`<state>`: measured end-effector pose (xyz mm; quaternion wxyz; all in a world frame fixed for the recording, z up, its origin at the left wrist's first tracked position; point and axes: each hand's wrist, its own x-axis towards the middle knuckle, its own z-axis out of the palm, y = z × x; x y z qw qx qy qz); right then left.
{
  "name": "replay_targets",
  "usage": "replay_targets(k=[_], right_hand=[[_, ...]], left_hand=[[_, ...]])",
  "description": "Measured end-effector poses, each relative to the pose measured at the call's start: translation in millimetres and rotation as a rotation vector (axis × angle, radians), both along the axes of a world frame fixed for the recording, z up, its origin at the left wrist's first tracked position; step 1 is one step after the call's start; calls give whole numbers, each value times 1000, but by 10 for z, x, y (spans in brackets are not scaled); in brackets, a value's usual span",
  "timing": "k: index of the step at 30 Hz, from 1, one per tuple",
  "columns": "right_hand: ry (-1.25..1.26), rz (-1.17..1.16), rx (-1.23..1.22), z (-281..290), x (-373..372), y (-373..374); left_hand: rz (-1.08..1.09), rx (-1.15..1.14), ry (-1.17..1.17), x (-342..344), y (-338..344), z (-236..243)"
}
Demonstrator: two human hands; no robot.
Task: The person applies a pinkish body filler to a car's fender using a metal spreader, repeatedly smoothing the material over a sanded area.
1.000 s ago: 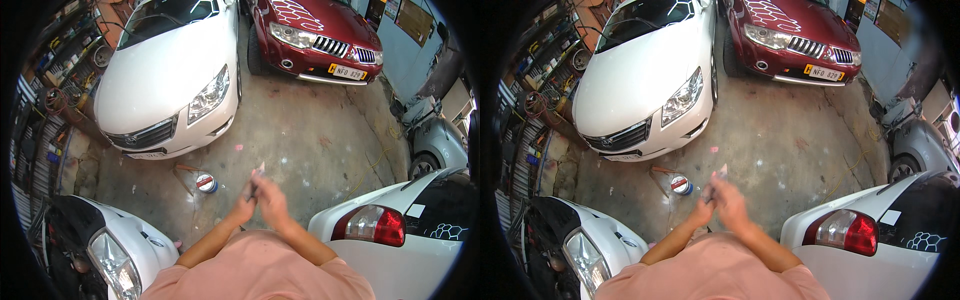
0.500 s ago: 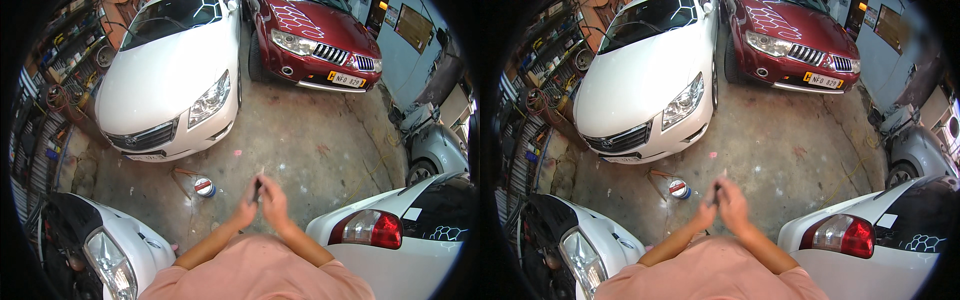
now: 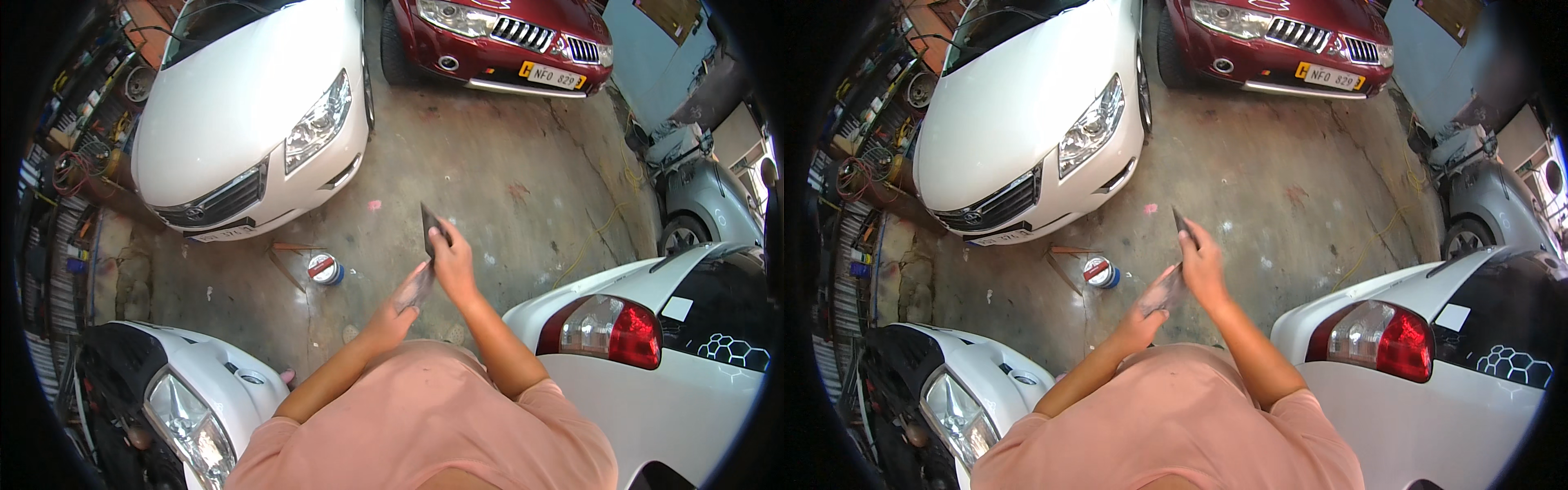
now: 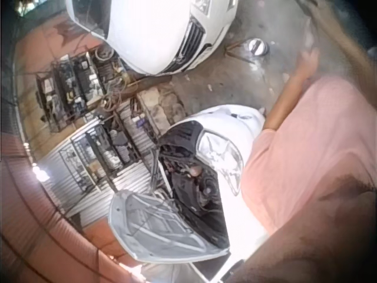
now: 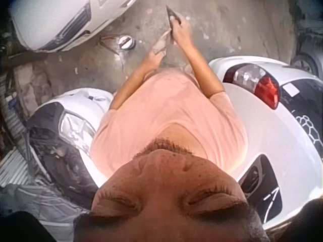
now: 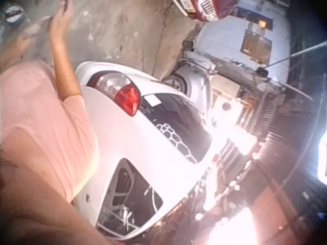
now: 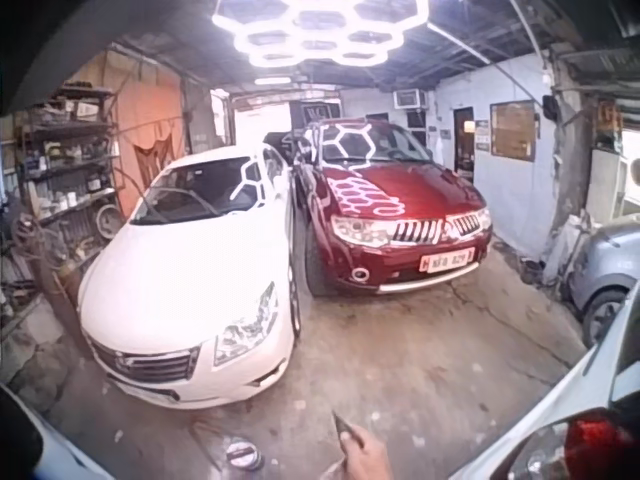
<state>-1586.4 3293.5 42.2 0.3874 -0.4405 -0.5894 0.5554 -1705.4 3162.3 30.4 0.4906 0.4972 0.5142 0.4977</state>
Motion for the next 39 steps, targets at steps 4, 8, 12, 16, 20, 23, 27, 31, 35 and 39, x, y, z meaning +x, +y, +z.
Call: replay_targets(k=[4,8,12,16,20,23,27,31,35,39], right_hand=[[141,12,316,-20,227,-10],[121,164,609,-69,445,-359],[91,282,657,-32,527,-530],[129,198,387,45,445,-247],[437,54,-123,77,452,-315],[513,90,-109,250,414,-569],[333,209,197,234,280,-740],[182,268,344,271,339,-522],[16,463,640,365,442,-547],[-110,412,856,501,345,-704]], left_hand=[[214,-256,-575,-244,-43,9],[344,-292,-916,-529,75,50],[340,-296,-961,-663,136,173],[232,-326,-894,-603,90,136],[221,-287,-810,-626,101,47],[372,-125,-557,-535,275,-143],[392,40,-257,-14,329,-261],[42,242,-21,-74,257,-203],[-152,3,69,-184,287,111],[-40,109,115,-80,284,79]])
